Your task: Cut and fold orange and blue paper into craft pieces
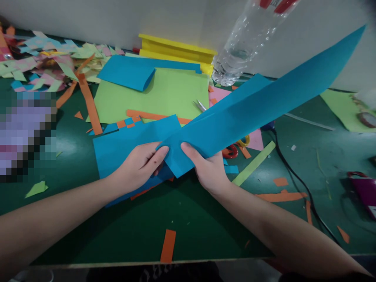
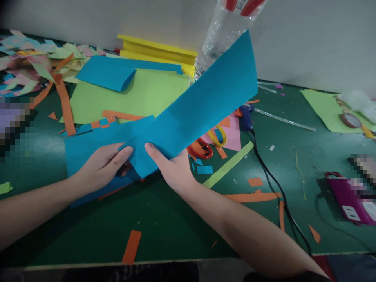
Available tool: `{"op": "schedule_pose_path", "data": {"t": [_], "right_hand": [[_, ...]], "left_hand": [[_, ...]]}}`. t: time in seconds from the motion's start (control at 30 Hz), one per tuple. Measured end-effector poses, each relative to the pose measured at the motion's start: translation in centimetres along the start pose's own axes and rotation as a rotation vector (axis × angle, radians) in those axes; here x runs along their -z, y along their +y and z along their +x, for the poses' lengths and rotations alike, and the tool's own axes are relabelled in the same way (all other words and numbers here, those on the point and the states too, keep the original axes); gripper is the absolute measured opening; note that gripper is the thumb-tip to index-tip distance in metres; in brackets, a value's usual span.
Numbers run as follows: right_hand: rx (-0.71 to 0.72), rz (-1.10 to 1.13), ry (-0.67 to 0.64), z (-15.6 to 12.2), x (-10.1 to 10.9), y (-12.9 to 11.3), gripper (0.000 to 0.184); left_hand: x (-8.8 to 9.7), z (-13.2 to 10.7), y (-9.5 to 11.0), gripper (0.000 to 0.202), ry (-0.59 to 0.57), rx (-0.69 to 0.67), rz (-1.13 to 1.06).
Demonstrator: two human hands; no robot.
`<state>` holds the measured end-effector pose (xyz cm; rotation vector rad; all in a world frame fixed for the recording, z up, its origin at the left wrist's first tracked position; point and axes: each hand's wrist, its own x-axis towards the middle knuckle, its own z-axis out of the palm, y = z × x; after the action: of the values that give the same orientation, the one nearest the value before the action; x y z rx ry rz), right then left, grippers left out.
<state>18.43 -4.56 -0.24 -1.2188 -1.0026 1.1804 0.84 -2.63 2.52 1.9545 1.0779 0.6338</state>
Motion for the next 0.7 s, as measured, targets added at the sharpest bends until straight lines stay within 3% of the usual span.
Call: {"op": "schedule_pose_path", "data": {"t": [0.7], "right_hand": [[-0.001, -0.021, -0.032, -0.17, -0.16, -0.47, 0.054]], "left_hand": [[-0.01, 0.14, -0.25, 0.043, 0.057, -0.041, -0.033]]}}
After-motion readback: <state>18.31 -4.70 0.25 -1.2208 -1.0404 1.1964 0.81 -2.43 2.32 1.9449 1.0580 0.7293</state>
